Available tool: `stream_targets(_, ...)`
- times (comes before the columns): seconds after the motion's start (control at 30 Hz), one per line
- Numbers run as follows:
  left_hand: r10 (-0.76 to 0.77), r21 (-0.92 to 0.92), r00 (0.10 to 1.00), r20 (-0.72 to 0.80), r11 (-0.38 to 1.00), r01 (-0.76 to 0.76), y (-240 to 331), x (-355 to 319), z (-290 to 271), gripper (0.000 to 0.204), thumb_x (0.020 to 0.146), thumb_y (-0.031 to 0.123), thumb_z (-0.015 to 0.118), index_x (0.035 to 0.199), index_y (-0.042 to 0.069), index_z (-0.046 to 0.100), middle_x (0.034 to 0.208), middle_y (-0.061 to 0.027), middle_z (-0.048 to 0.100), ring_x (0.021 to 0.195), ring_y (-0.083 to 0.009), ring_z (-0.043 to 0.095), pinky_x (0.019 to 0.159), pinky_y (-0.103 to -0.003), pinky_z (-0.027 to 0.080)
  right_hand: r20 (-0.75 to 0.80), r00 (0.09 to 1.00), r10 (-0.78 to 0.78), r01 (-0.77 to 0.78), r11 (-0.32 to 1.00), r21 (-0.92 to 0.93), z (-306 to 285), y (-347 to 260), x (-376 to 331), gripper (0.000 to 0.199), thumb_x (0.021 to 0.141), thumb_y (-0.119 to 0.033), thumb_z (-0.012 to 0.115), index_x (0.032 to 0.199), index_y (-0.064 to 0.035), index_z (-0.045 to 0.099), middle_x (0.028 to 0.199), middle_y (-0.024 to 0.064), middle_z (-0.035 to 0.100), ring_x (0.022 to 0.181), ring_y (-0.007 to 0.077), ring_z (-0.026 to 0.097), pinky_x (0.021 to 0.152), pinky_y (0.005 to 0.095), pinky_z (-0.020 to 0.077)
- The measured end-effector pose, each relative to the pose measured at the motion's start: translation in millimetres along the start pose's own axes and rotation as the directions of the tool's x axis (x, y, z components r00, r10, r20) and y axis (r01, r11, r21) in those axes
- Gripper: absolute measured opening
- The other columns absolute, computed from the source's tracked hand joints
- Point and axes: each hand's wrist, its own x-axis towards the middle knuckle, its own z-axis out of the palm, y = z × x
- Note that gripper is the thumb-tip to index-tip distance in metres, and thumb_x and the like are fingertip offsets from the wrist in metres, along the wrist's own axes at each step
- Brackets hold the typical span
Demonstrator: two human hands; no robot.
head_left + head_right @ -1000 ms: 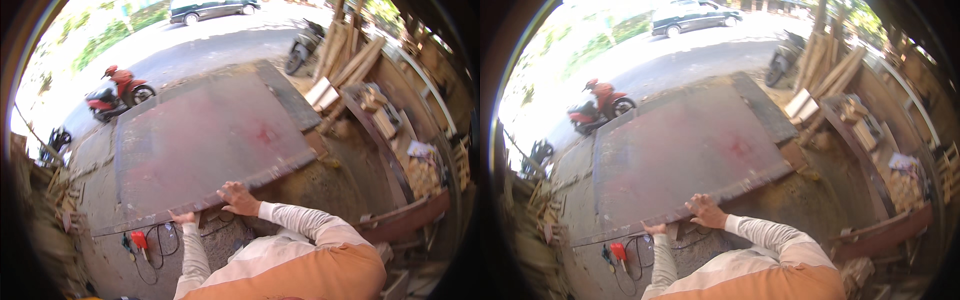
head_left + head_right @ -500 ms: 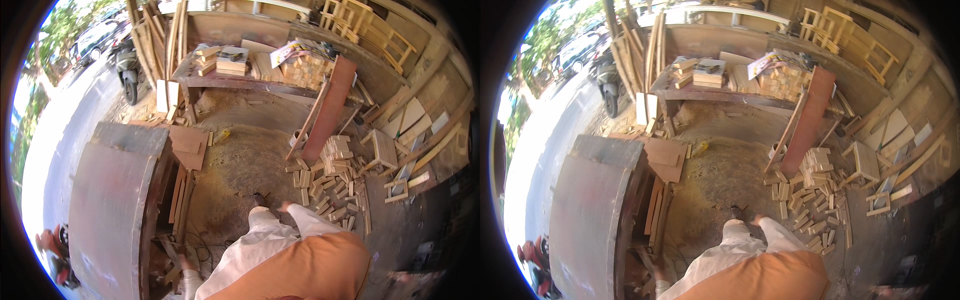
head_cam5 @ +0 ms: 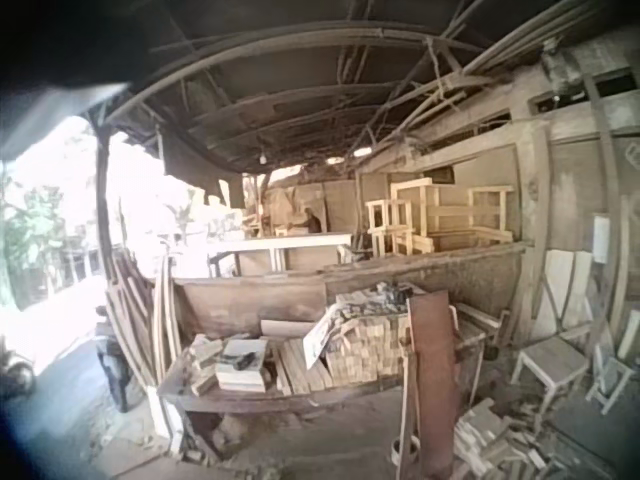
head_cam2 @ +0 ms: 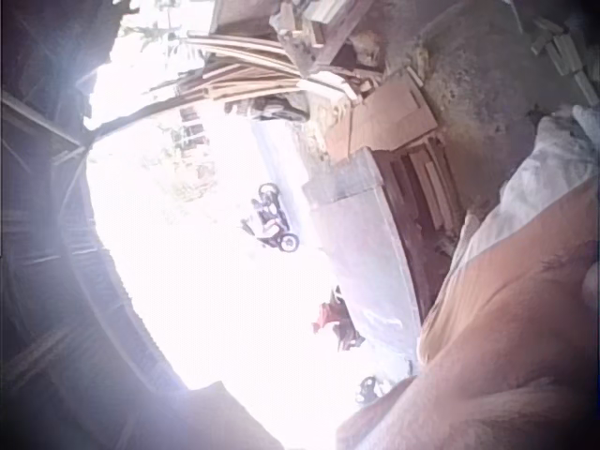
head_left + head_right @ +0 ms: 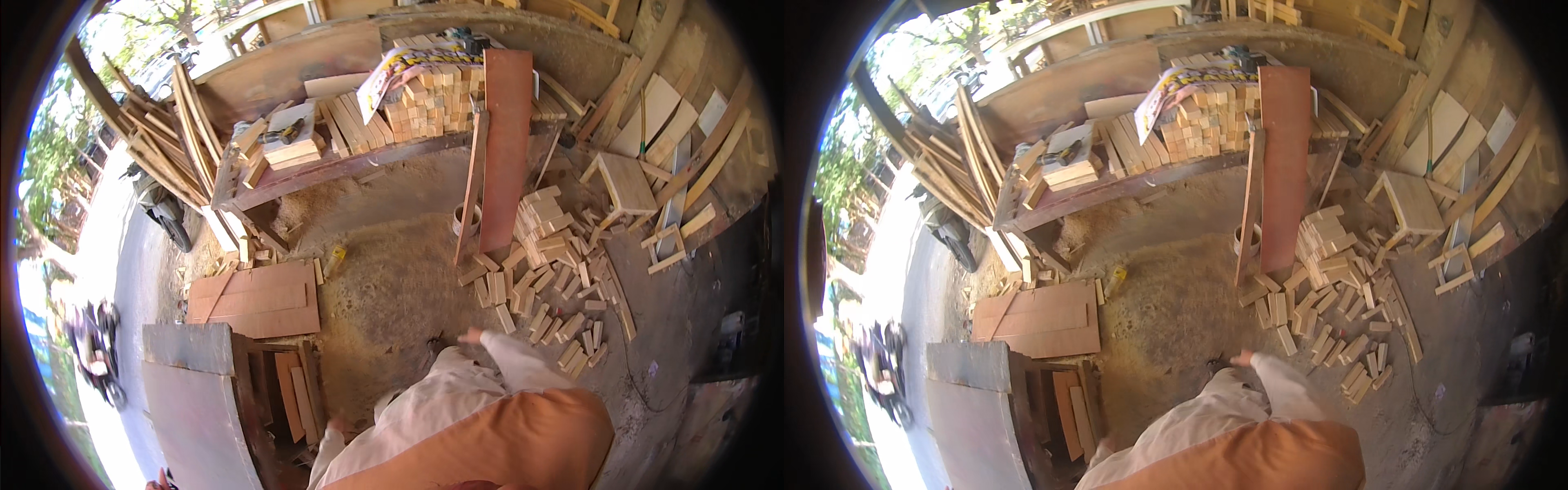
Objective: The person uses a square ruler to mark and measure several pieces of wood and plywood on a workbench, then moves and stacks the measured wood pieces.
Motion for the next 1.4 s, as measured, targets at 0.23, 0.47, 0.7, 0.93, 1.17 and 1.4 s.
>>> stream_targets(0.23,0.174,-0.298,0.962,0.21,0.949,-0.107,210.4,41.0,78.5,0.061,0.09,0.057,0.07,0.124,0.007,0.063,0.121,-0.0098,0.066,0.103,-0.0278,0.066,0.09,-0.045,0.05,-0.285,0.956,0.075,-0.045,0.993,0.111,-194.8,-89.4,81.1,0.074,0.096,-0.054,0.059,0.145,0.0004,0.049,0.149,0.0213,0.05,0.136,0.0373,0.049,0.112,0.0465,0.0406)
stream_targets(0.47,0.039,0.176,0.916,0.399,0.977,-0.119,226.3,59.8,161.3,0.056,0.096,0.056,0.059,0.129,0.012,0.062,0.121,-0.0112,0.069,0.106,-0.0289,0.067,0.087,-0.045,0.052,-0.29,0.957,-0.025,0.055,0.994,0.097,-210.1,-137.4,103.5,0.052,0.092,-0.047,0.066,0.11,0.0012,0.069,0.111,0.0212,0.071,0.105,0.0372,0.066,0.091,0.0451,0.0514)
stream_targets(0.7,-0.189,0.286,0.919,0.346,0.954,0.089,266.5,143.2,106.7,0.059,0.097,0.06,0.056,0.13,0.011,0.061,0.123,-0.0136,0.069,0.102,-0.033,0.068,0.083,-0.049,0.054,-0.327,0.926,0.191,-0.046,0.914,0.404,-245.9,-79.4,90.5,0.045,0.091,-0.044,0.07,0.102,-0.0001,0.071,0.097,0.0152,0.071,0.092,0.0256,0.068,0.079,0.0393,0.0535)
stream_targets(0.93,-0.051,-0.184,0.993,0.105,0.98,0.07,444.4,205.3,91.3,0.053,0.095,0.052,0.064,0.119,0.005,0.063,0.107,-0.0121,0.069,0.086,-0.0261,0.068,0.066,-0.039,0.055,-0.642,0.728,0.242,0.429,0.57,0.701,-409.2,-91.3,128.6,0.038,0.093,-0.04,0.07,0.105,-0.0039,0.069,0.094,0.0025,0.068,0.083,0.014,0.064,0.068,0.0318,0.0521)
stream_targets(1.17,0.254,-0.431,0.949,0.185,0.889,-0.154,516.8,202.0,188.6,0.039,0.097,0.042,0.065,0.112,0.006,0.069,0.1,-0.007,0.071,0.089,-0.0266,0.068,0.075,-0.042,0.055,-0.737,0.587,0.335,0.71,0.225,0.668,-686.1,-57.8,194.7,0.088,0.09,-0.065,0.063,0.15,-0.0052,0.039,0.146,0.0159,0.047,0.134,0.032,0.047,0.108,0.0476,0.0415)
stream_targets(1.4,-0.094,-0.002,0.839,0.535,0.994,0.113,454.8,142.2,275.7,0.044,0.098,0.039,0.049,0.131,0.011,0.058,0.118,-0.0134,0.066,0.101,-0.0322,0.061,0.089,-0.05,0.048,-0.828,0.376,0.416,0.754,0.382,0.534,-863.3,-4.2,234.6,0.099,0.088,-0.064,0.066,0.146,0.0091,0.034,0.144,0.0226,0.049,0.128,0.0325,0.054,0.103,0.0449,0.0484)
